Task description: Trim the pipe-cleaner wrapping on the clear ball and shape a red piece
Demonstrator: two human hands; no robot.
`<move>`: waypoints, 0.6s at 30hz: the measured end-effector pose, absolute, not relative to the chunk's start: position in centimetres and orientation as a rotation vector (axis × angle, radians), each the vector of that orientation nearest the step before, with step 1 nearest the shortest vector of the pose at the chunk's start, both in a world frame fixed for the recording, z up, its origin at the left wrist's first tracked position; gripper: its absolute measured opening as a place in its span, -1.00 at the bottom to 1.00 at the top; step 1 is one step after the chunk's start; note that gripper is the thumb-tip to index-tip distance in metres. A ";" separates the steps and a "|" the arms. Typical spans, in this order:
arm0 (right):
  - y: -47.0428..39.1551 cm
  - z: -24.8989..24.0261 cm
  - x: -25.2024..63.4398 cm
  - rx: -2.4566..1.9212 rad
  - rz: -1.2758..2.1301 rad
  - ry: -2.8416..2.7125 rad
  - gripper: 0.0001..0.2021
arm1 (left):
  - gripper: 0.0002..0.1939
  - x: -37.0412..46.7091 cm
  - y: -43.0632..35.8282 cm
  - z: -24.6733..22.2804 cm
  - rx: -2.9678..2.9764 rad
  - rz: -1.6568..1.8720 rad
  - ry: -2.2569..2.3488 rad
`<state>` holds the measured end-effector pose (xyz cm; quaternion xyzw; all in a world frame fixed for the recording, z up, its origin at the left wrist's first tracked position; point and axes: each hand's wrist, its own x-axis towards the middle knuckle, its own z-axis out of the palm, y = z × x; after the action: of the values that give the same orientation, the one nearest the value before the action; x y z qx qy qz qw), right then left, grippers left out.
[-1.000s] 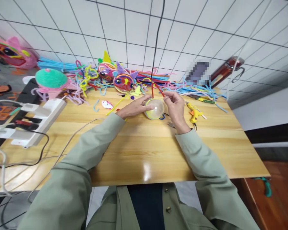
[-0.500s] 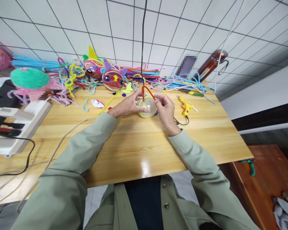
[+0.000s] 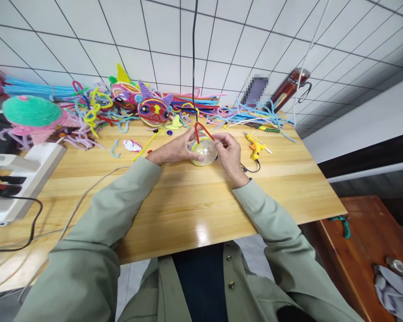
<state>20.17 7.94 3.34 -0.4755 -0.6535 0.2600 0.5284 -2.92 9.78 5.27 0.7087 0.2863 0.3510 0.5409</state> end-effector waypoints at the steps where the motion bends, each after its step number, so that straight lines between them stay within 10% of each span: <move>1: 7.9 3.4 20.2 -1.137 0.612 -1.573 -0.80 | 0.02 -2.9 9.8 5.3 1.679 0.840 0.681; 18: 7.0 4.1 20.3 -1.134 0.505 -1.661 -0.78 | -0.21 -3.7 9.4 4.9 1.429 0.955 0.783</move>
<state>20.26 6.95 4.06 -0.4706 -0.6896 0.2095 0.5090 -3.68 9.44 4.91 0.6131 0.3357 0.4098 0.5861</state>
